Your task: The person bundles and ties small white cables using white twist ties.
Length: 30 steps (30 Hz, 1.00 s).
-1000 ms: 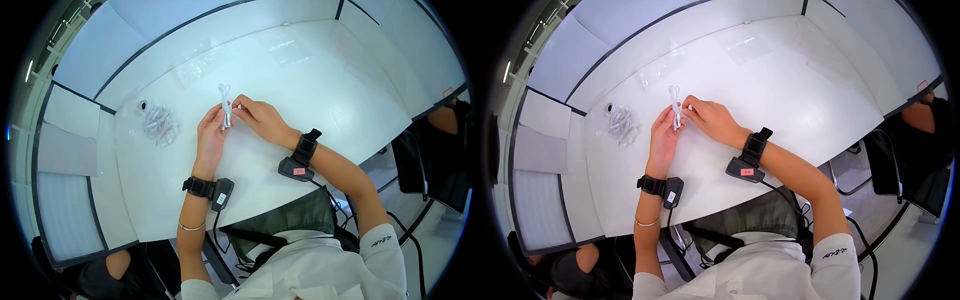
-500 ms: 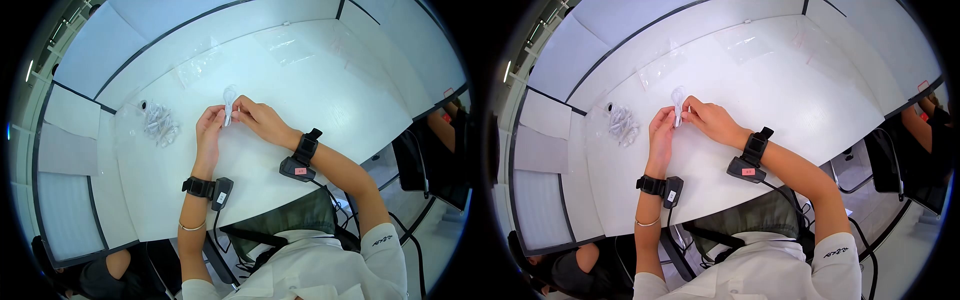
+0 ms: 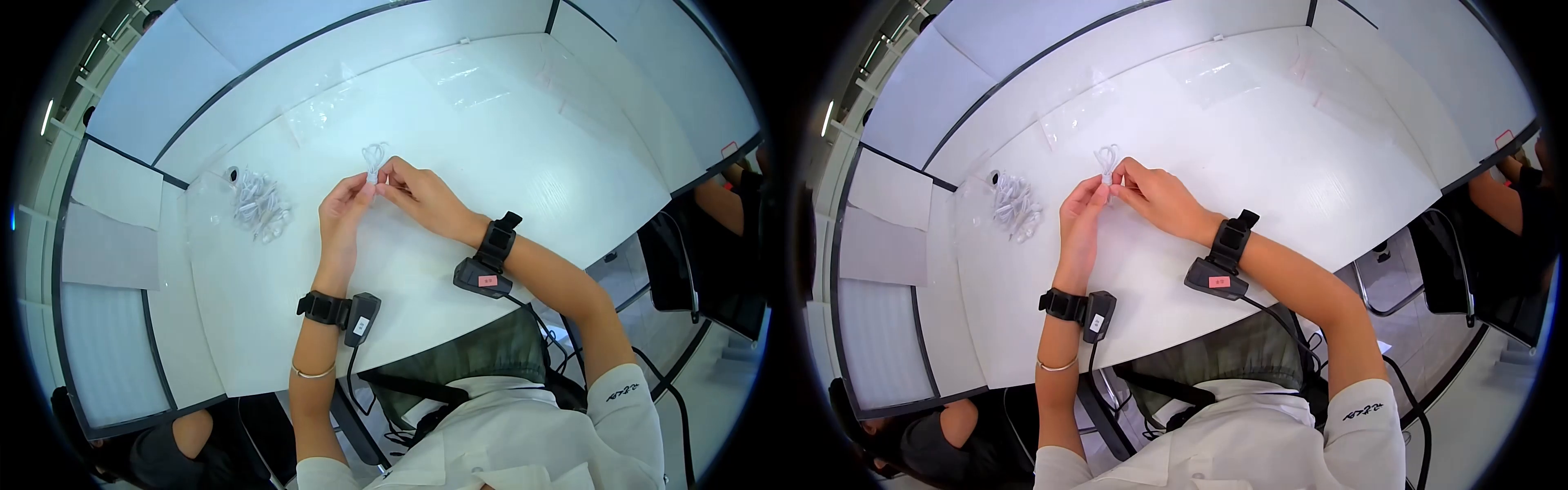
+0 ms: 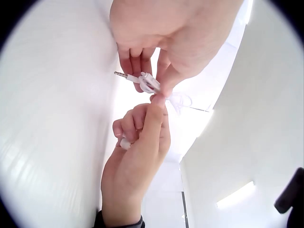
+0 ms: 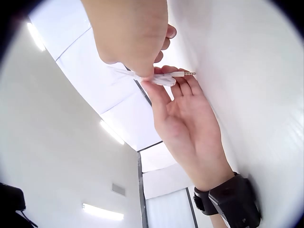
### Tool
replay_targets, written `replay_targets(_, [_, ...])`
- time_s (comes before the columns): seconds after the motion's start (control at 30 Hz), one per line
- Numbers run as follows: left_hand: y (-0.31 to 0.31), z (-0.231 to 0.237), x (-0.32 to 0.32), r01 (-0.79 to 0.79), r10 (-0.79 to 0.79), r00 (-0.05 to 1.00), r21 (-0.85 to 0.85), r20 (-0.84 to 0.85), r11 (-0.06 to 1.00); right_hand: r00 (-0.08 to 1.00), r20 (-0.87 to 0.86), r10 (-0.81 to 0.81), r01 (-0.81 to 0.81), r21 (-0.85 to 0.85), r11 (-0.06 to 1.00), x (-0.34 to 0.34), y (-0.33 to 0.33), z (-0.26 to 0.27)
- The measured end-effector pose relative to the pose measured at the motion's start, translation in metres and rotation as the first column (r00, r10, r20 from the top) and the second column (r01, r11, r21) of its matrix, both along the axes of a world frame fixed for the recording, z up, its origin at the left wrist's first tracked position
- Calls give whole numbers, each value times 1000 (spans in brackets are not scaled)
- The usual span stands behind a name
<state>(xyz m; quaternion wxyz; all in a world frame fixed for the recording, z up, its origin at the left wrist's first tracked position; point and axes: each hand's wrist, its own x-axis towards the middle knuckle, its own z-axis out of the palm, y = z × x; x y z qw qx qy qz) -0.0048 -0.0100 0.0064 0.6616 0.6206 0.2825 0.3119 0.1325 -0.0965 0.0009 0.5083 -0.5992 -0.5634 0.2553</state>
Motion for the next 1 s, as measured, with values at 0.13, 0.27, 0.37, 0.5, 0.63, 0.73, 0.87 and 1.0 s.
replay_targets(0.13, [2, -3, -1, 35, -35, 999, -41, 18, 999, 996, -89, 17, -11, 63, 998, -3, 2, -3])
replay_targets(0.27, [1, -1, -1, 26, -25, 999, -66, 23, 997, 988, -147, 52, -41, 77, 996, -2, 6, -12])
replay_targets(0.37, [2, -2, 0, 43, -41, 999, -67, 31, 997, 981, -183, 68, -59, 56, 997, -1, 4, -7])
replay_targets(0.5, [1, 0, 1, 54, -51, 998, -66, 41, 996, 983, -176, 61, -51, 63, 997, -1, 4, -7])
replay_targets(0.63, [4, -2, -2, 99, -99, 995, -16, 0, 995, 986, -158, 54, -51, 21, 998, -1, 5, -8])
replay_targets(0.73, [6, -3, -2, 102, -100, 994, 28, -50, 994, 988, -149, 41, -39, 11, 999, -1, 6, -10])
replay_targets(0.87, [7, -8, -2, 52, -52, 998, -1, -32, 999, 996, -82, -16, 22, 78, 997, 0, 6, -15])
replay_targets(1.0, [7, -7, -2, 65, -63, 997, 32, -51, 997, 996, -90, -2, 1, -12, 1000, 0, 3, -6])
